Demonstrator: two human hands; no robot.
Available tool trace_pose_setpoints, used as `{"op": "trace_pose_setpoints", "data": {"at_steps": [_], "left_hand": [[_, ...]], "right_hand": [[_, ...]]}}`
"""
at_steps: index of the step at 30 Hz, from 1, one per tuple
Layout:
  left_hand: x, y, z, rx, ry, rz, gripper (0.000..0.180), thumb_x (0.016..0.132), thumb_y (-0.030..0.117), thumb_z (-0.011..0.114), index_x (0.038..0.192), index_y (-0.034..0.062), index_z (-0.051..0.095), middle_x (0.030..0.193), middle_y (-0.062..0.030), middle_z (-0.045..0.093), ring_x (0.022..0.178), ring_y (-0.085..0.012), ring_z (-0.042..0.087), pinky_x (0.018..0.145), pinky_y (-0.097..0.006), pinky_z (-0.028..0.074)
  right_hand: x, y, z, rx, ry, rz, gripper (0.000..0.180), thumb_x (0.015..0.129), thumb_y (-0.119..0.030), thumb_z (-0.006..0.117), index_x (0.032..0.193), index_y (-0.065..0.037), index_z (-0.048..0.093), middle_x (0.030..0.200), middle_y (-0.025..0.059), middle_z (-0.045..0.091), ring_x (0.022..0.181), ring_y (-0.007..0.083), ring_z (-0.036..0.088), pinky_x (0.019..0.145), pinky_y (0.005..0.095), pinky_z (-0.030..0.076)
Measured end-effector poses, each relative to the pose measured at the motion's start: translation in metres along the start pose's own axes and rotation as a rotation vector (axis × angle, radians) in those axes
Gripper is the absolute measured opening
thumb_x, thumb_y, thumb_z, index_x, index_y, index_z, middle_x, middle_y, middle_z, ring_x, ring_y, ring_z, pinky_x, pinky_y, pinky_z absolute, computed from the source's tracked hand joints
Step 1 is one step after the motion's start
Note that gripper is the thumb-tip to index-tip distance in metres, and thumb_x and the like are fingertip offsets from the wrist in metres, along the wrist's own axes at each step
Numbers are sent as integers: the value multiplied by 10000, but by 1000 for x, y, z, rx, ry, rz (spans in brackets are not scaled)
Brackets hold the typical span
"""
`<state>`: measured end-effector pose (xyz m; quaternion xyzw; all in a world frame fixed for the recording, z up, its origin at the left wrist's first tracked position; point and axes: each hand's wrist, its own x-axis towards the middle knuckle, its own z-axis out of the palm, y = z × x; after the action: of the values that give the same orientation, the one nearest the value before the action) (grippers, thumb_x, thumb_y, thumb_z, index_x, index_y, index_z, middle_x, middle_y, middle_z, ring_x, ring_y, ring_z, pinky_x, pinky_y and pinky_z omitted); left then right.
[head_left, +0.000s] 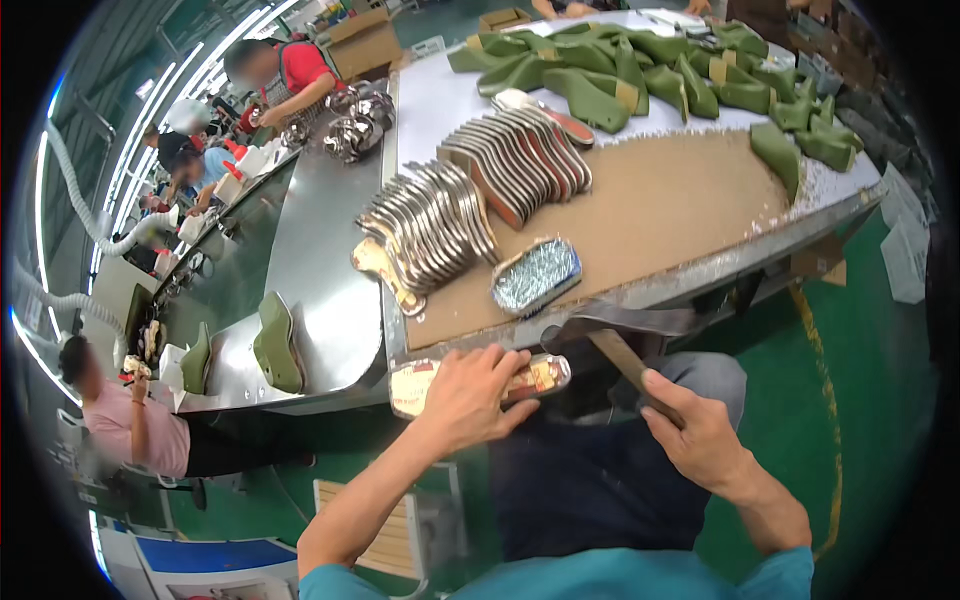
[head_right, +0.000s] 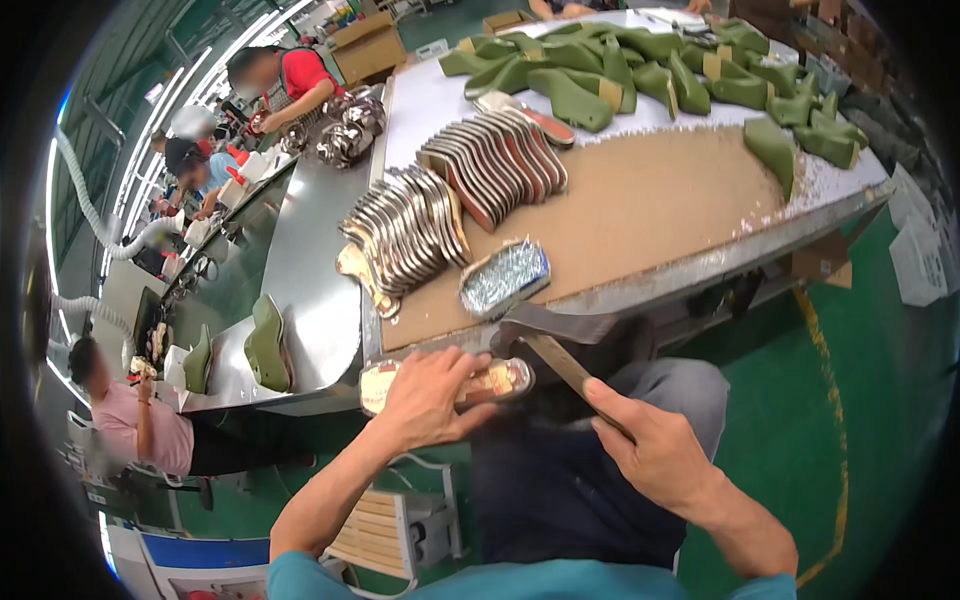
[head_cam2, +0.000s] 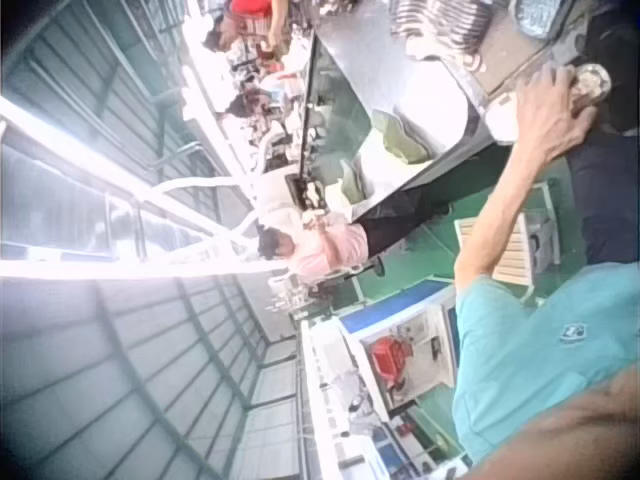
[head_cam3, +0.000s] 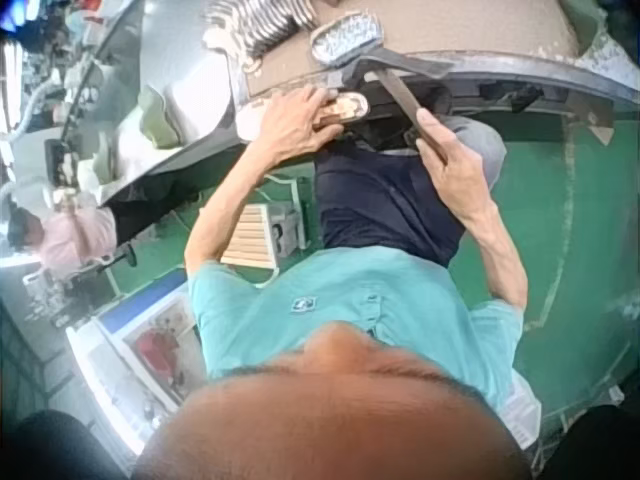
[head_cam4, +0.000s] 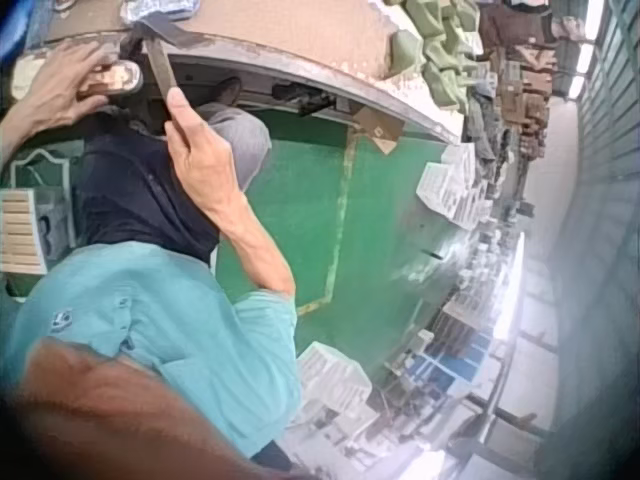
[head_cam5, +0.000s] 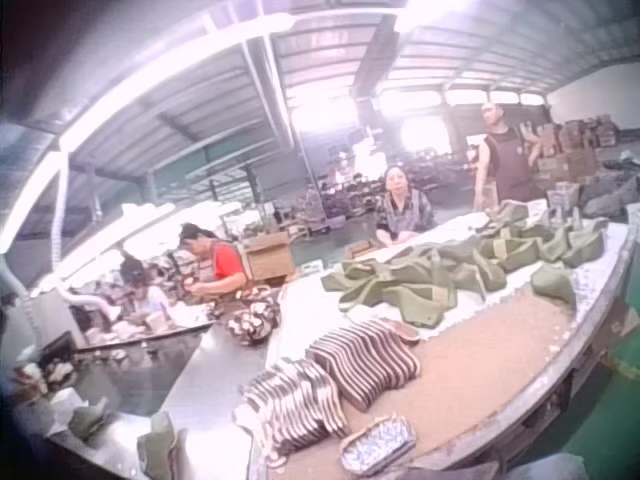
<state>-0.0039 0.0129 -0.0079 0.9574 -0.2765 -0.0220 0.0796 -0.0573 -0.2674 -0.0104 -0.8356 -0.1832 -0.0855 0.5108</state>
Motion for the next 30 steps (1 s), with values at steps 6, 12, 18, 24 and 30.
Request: {"op": "trace_pose_setpoints", "data": {"at_steps": [6, 12, 18, 24, 30], "left_hand": [[5, 3, -2, -14, 18, -7, 508, 747, 414, 707, 1129, 113, 562, 933, -79, 596, 889, -249, 603, 788, -375, 400], [13, 3, 6, -12, -109, -80, 588, 709, 373, 724, 1191, 109, 514, 935, -114, 647, 883, -289, 631, 766, -420, 444], [-1, 12, -43, -167, -6, -256, 668, 686, 332, 719, 1276, 146, 467, 917, -164, 650, 849, -325, 654, 750, -407, 505], [-86, -80, -93, -907, 1115, -547, 573, 753, 162, 792, 1173, -3, 439, 1011, -114, 606, 897, -187, 619, 753, -303, 522], [-146, -153, -13, -508, 1124, -1132, 513, 708, 308, 810, 957, -41, 529, 920, -148, 632, 830, -225, 621, 725, -340, 498]], "right_hand": [[-9, 2, -6, -30, -20, 49, 361, 851, -50, 653, 1203, -48, 572, 785, 168, 650, 658, 250, 664, 578, 335, 512], [11, 31, -6, -259, 3, -145, 462, 795, -75, 697, 1233, -175, 590, 703, 133, 582, 570, 315, 575, 530, 403, 485], [65, 97, -52, -886, 121, -1, 510, 831, -88, 612, 1315, -216, 518, 800, 132, 560, 685, 327, 567, 614, 450, 464], [60, 162, -72, -844, 165, 84, 422, 874, -15, 528, 1286, -104, 512, 936, 171, 528, 869, 355, 535, 756, 445, 432], [64, 167, -61, -753, 136, 75, 398, 921, -24, 478, 1308, -112, 493, 977, 175, 534, 896, 357, 543, 785, 425, 433]]}}
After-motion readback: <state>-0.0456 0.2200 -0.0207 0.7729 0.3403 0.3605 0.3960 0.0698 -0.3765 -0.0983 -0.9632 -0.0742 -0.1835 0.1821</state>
